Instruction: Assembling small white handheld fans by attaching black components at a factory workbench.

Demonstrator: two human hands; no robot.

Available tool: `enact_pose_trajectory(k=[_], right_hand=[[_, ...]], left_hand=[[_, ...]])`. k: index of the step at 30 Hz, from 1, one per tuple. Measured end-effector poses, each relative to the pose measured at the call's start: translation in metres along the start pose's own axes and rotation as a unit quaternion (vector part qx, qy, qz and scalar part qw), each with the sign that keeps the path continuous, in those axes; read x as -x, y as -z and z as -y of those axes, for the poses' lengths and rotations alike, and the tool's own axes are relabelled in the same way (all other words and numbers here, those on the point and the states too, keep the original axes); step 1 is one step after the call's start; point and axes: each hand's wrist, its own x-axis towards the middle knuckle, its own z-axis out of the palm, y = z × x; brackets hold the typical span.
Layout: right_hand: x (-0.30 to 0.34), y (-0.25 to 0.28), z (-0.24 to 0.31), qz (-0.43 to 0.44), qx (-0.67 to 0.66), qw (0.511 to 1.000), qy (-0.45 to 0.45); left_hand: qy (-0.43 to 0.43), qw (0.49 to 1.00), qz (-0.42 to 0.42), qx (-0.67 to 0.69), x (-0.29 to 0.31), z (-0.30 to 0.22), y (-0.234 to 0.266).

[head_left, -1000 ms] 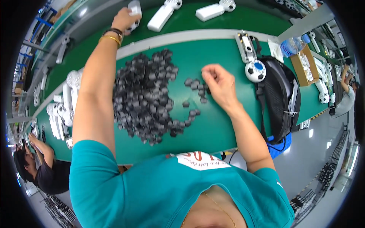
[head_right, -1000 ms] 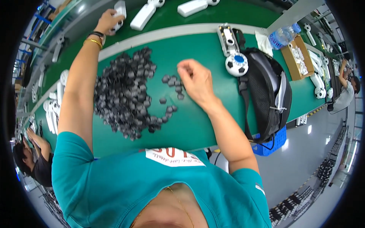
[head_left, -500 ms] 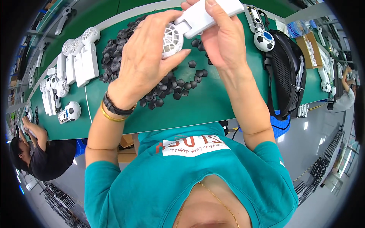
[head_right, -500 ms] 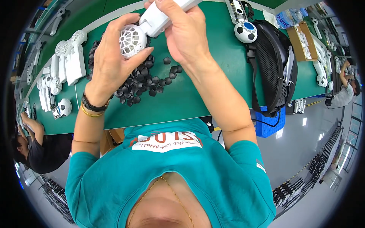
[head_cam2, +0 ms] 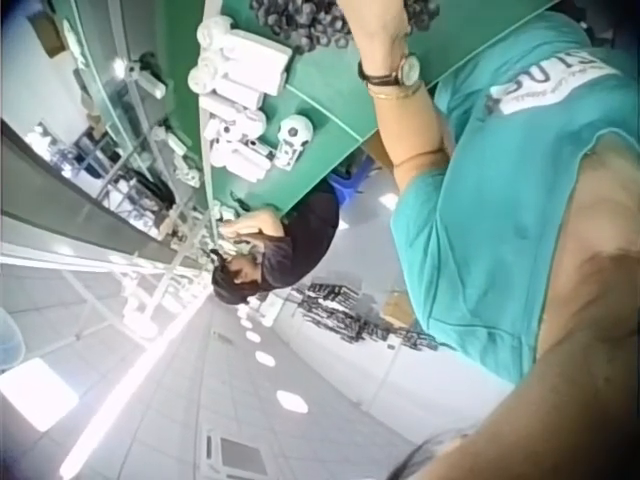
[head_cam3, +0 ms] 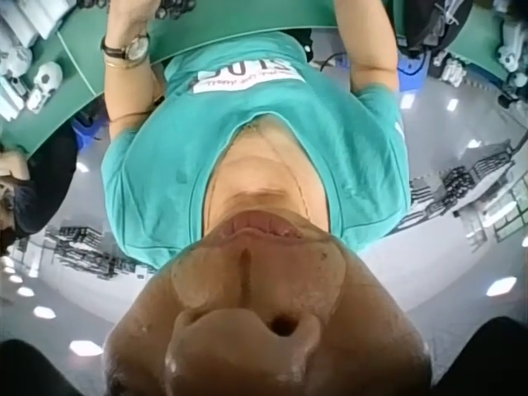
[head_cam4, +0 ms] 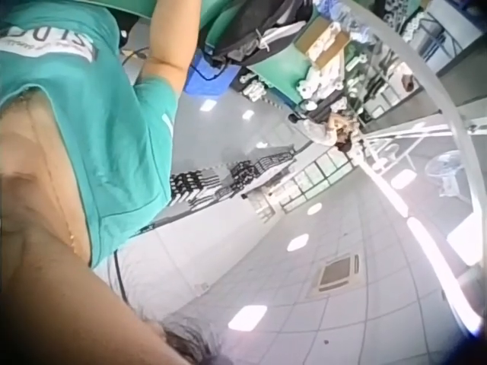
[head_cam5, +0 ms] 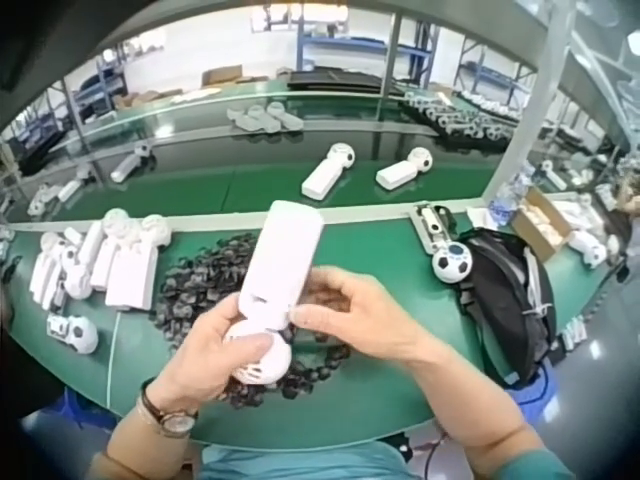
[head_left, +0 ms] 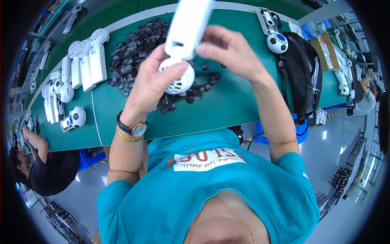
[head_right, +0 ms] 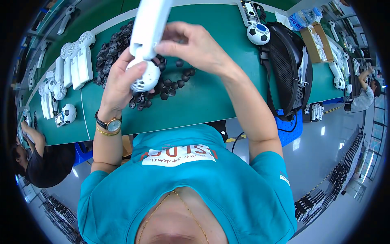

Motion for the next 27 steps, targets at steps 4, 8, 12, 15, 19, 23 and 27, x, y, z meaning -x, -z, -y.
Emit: enact_pose_trajectory(k=[4,8,12,15,19,23,27], right_hand=[[0.014,0.009,-0.027,0.061,0.326,0.943,0.01],[0.011,0.009,-0.043,0.083,0.477,0.868,0.113],[0.007,0.008,-0.037,0.096,0.455,0.883,0.06],[0.01,-0.001,-0.017,0.077,0.397,0.914,-0.037],[0.021,-0.031,0.002,-0.065,-0.024,0.995,-0.07],[0.021,-0.055,-0.003,-0.084,-0.129,0.988,-0.018],[0.019,-0.057,-0.011,-0.095,-0.083,0.992,-0.02]], left_hand=[[-0.016,0.995,-0.032,0.091,0.001,0.002,0.004],[-0.013,0.991,-0.054,0.123,0.004,0.0,0.002],[-0.023,0.987,-0.079,0.139,0.003,0.01,0.005],[-0.047,0.984,-0.113,0.128,0.005,0.013,0.0],[-0.074,0.98,-0.131,0.13,0.005,0.016,-0.009],[-0.096,0.98,-0.129,0.119,0.004,0.018,-0.014],[-0.117,0.978,-0.133,0.112,0.004,0.023,-0.013]])
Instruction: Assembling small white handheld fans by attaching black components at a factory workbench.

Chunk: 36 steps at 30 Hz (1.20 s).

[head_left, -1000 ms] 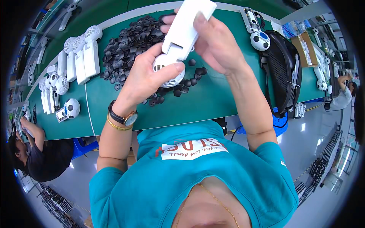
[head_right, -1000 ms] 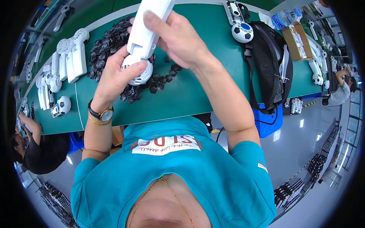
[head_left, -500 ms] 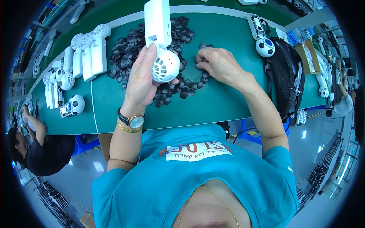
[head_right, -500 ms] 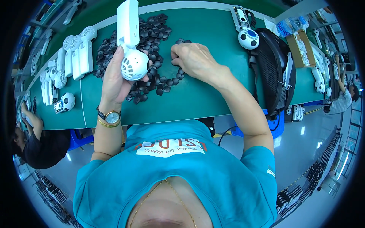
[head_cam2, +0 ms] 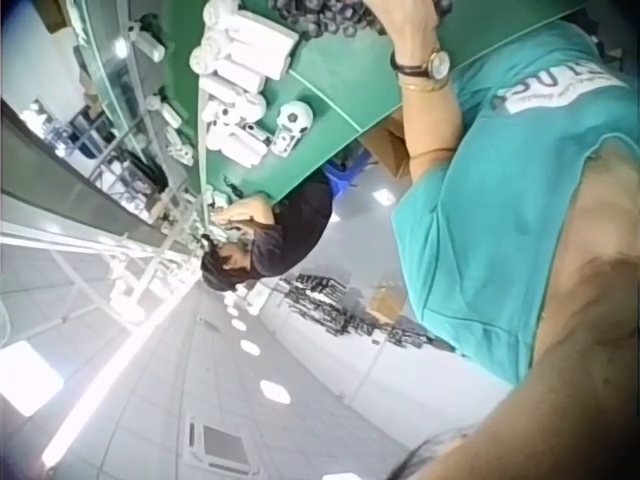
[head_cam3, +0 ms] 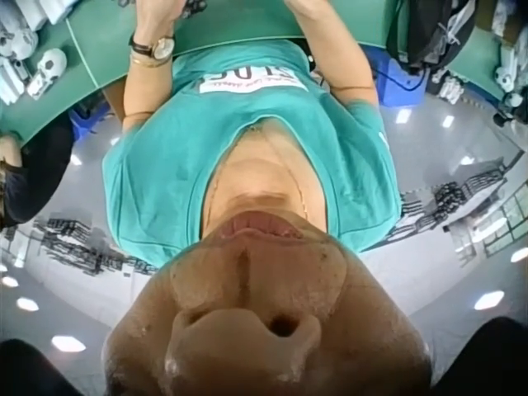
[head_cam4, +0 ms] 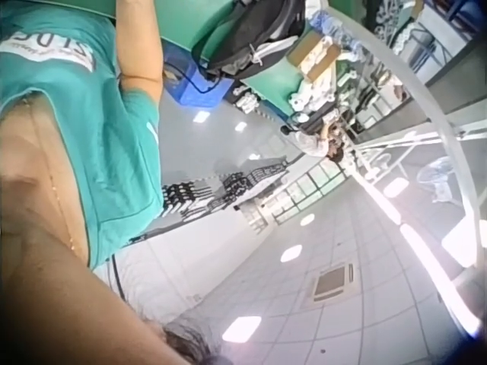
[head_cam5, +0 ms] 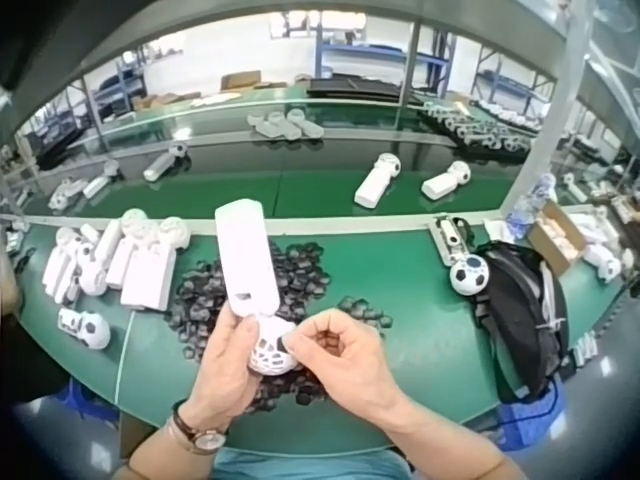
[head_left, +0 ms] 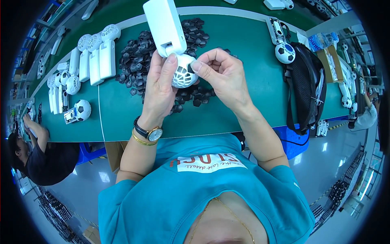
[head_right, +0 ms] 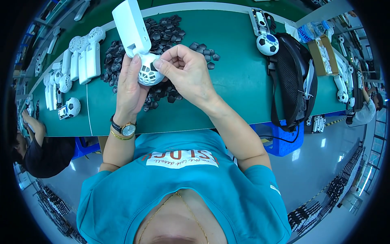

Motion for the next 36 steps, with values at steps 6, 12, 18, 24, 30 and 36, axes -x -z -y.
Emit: enact_pose_trajectory(k=[6,12,18,24,30,36], right_hand=[[0.001,0.001,-0.006,0.012,0.007,1.0,-0.022],[0.0,0.003,0.0,0.052,-0.03,0.994,-0.088],[0.005,-0.001,-0.007,0.079,-0.027,0.994,-0.068],[0.002,0.016,-0.006,0.076,-0.095,0.989,-0.087],[0.007,0.097,-0.031,-0.133,0.348,0.92,0.122],[0.007,0.106,-0.025,-0.063,0.571,0.801,0.17]], left_hand=[[-0.007,1.0,0.0,0.004,0.003,0.003,0.003],[-0.002,0.996,0.015,-0.09,0.013,-0.001,0.009],[0.01,0.996,-0.009,-0.086,0.017,0.0,0.007],[0.042,0.999,0.016,0.011,0.009,-0.003,0.002],[0.047,0.997,-0.013,0.063,0.002,-0.01,0.009],[0.03,0.999,-0.012,0.019,0.0,-0.009,0.006]])
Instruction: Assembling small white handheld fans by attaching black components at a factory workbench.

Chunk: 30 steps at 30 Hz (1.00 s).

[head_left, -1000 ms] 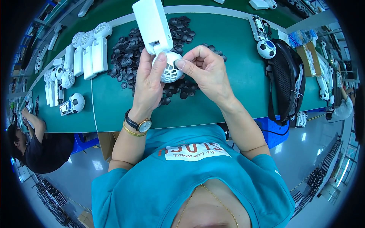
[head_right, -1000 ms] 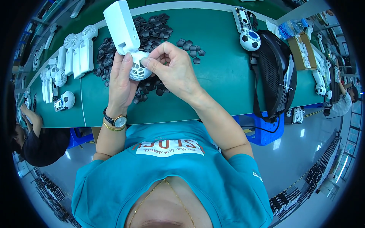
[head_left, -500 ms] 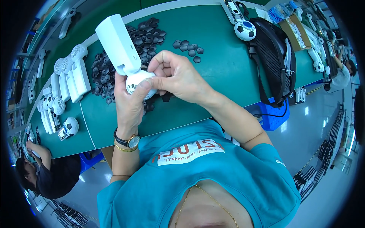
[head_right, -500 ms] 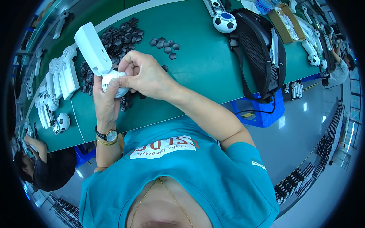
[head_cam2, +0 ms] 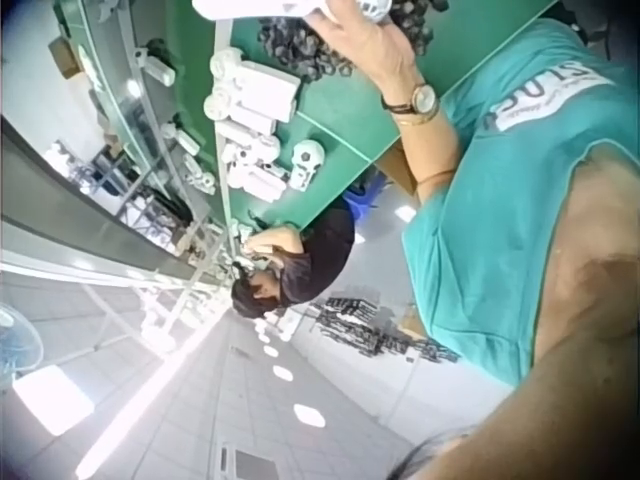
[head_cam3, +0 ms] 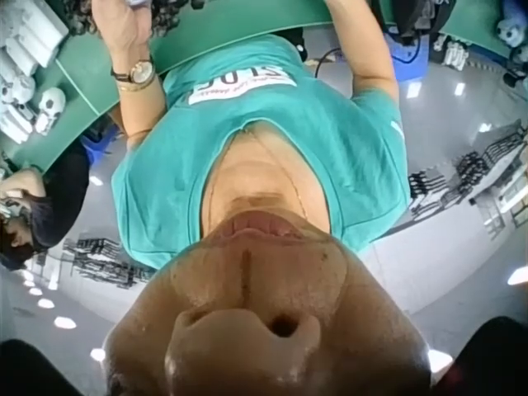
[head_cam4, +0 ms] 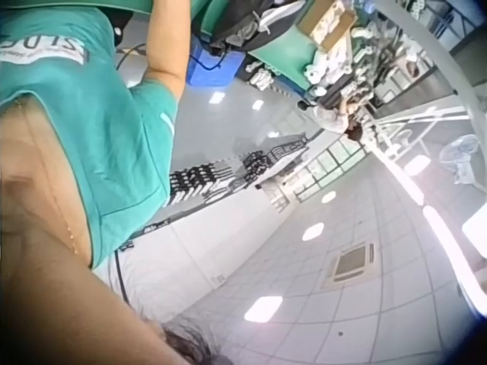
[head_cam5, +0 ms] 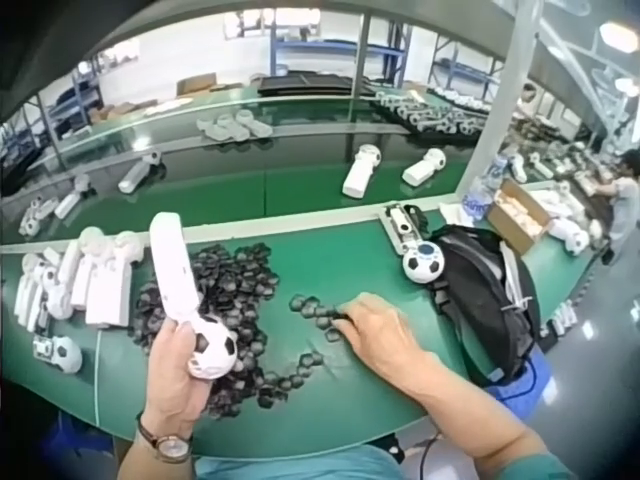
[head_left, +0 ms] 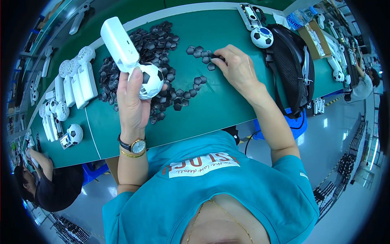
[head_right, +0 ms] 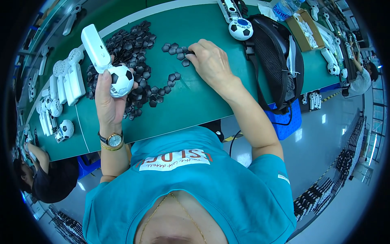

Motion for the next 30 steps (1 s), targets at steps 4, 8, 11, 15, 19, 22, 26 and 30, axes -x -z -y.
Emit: enact_pose_trajectory(k=[4,8,11,15,19,22,26,30], right_hand=[[-0.009,-0.002,0.006,0.056,0.102,0.993,0.032],[-0.015,0.005,0.018,0.112,0.175,0.978,0.013],[-0.023,0.006,0.012,0.128,0.202,0.971,0.016],[-0.029,0.018,0.028,0.068,-0.069,0.994,-0.049],[-0.022,0.026,0.078,0.039,-0.479,0.855,-0.196],[-0.008,0.005,0.114,0.02,-0.584,0.792,-0.177],[-0.004,-0.019,0.126,-0.048,-0.541,0.828,-0.138],[-0.003,-0.022,0.126,-0.05,-0.5,0.854,-0.134]], left_hand=[[-0.007,1.0,-0.005,-0.004,-0.001,0.0,-0.002],[-0.013,1.0,-0.019,0.013,-0.001,0.003,-0.007],[-0.013,0.999,-0.027,0.018,-0.001,0.001,-0.004],[-0.006,0.999,-0.035,0.029,-0.002,0.0,-0.003],[0.003,0.997,-0.043,0.061,-0.004,0.001,-0.014],[0.011,0.996,-0.049,0.069,-0.003,0.001,-0.02],[-0.003,0.996,-0.05,0.077,-0.003,0.004,-0.02],[-0.025,0.993,-0.086,0.075,0.0,0.006,-0.025]])
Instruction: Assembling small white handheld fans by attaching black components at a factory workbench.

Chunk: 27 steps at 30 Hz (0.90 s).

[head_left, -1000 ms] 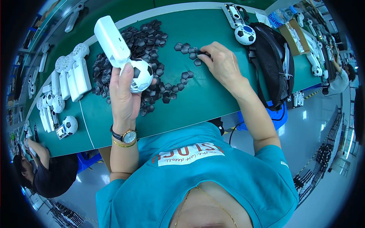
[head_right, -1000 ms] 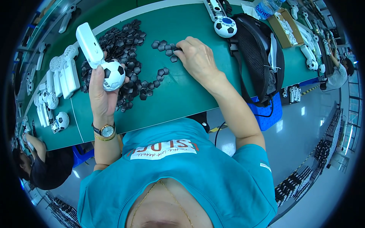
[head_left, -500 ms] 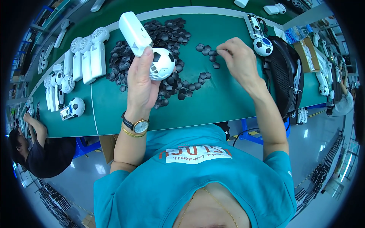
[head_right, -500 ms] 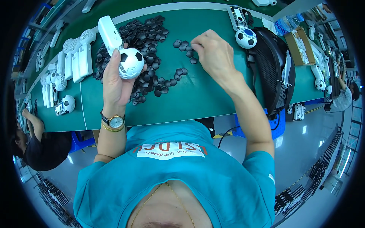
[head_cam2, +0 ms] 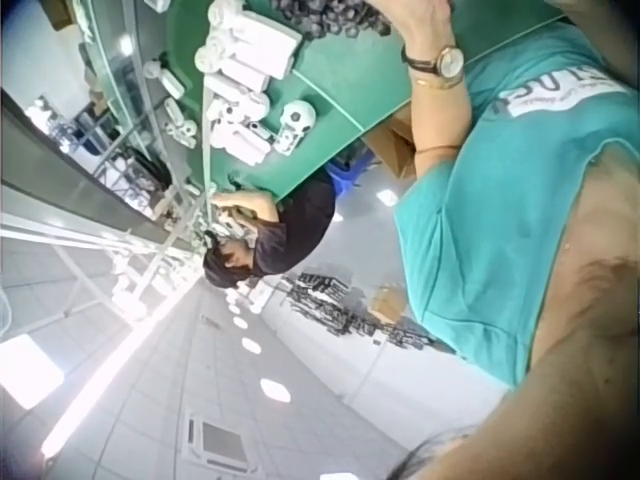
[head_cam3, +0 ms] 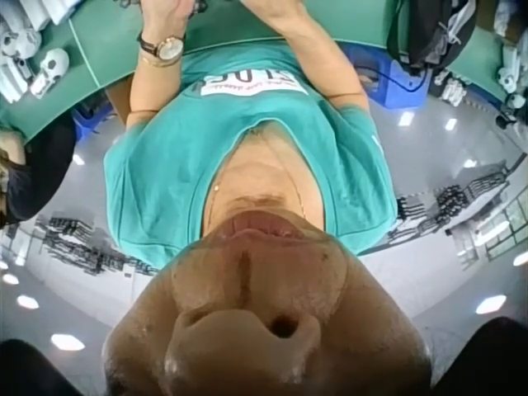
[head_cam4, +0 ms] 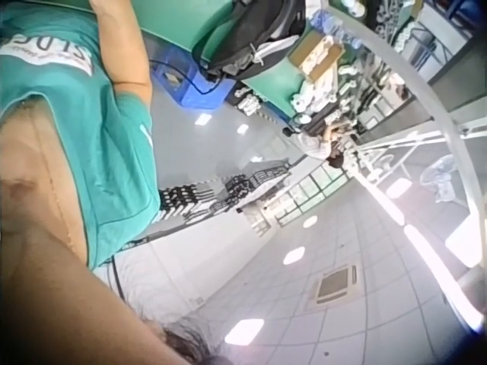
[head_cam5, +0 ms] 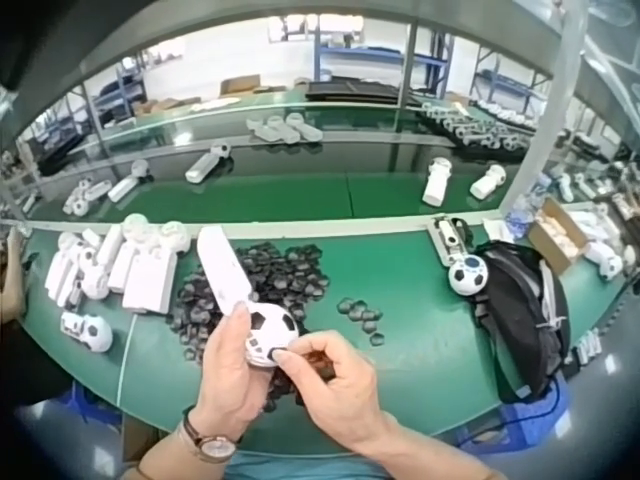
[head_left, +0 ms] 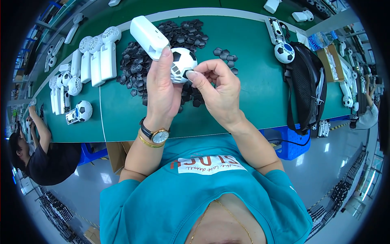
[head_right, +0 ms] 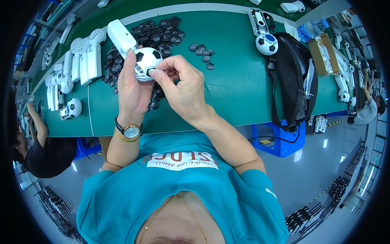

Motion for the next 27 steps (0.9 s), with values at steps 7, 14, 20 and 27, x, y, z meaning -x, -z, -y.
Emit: enact_pose_trajectory(k=[7,14,20,27], right_hand=[[-0.003,0.0,-0.007,0.019,-0.012,0.999,-0.034],[-0.004,0.001,-0.011,0.046,-0.118,0.987,-0.103],[-0.024,0.031,-0.016,0.136,-0.064,0.985,-0.085],[-0.047,0.114,-0.04,0.058,0.38,0.922,0.044]], left_hand=[[-0.024,0.999,0.024,-0.027,0.0,0.006,0.009],[-0.055,0.997,0.021,-0.048,0.005,0.004,0.006],[0.004,0.999,0.025,-0.027,0.0,0.0,0.009],[0.013,0.998,0.052,-0.035,-0.009,-0.007,0.025]])
